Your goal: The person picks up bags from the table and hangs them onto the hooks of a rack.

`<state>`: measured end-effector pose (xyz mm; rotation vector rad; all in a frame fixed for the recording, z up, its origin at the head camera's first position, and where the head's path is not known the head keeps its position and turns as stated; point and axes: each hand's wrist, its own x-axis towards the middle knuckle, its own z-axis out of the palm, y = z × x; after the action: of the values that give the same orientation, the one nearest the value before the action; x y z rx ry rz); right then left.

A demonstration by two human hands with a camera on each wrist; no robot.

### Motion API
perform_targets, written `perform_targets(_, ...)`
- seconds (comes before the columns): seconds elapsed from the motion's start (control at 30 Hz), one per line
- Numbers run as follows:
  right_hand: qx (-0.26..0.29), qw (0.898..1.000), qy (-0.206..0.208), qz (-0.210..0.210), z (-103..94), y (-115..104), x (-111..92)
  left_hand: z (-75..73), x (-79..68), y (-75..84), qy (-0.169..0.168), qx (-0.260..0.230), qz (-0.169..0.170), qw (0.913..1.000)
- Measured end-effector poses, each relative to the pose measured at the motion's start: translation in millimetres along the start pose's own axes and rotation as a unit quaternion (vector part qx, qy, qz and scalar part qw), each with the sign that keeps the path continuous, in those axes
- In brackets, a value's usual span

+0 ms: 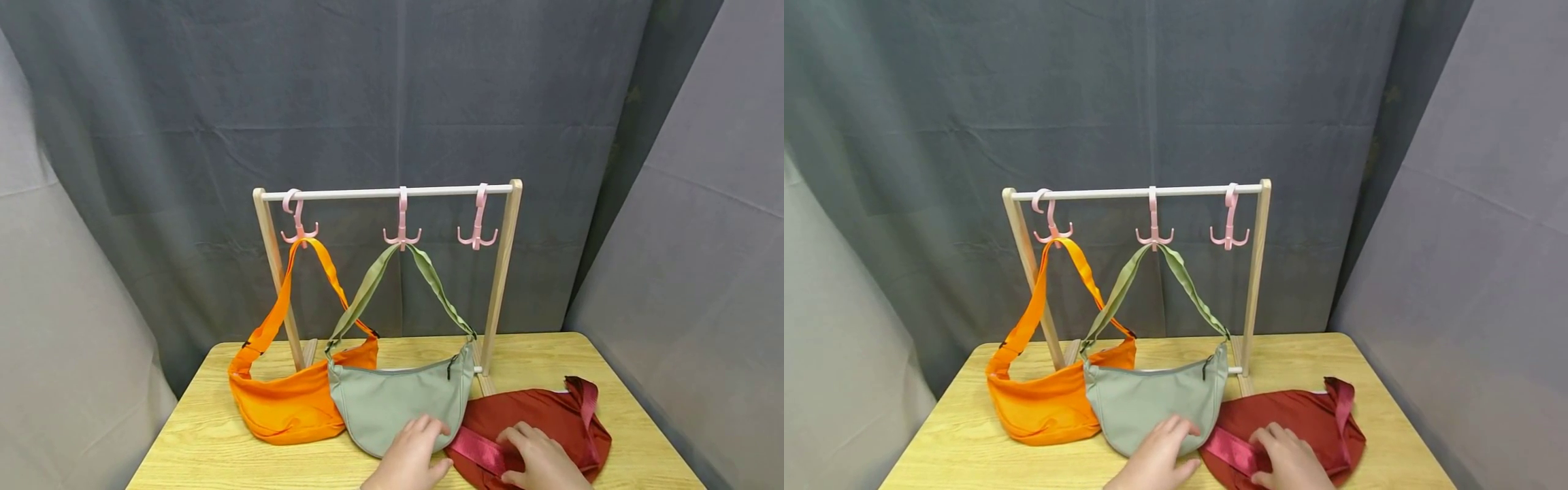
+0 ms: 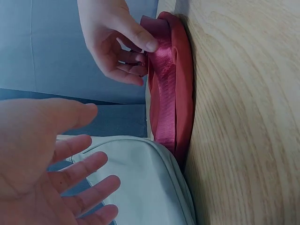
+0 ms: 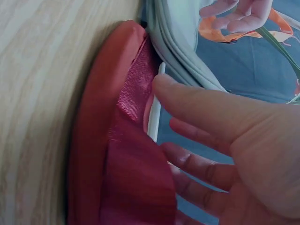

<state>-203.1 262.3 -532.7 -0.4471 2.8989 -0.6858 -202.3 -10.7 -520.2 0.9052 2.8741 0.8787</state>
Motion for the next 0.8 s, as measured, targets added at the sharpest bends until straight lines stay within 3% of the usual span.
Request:
perform_targets(0.4, -0.011, 0.999, -0.016, 0.042, 10.6, 9, 5, 4.3, 2.7, 1.8, -0.012, 0.011, -0.013, 0.9998)
perform_targets(0.8, -0.031, 0.999, -0.03, 0.025, 17.1, 12, 9, 10.6, 7.6, 3.5, -0.031, 0.002, -0.029, 0.9991)
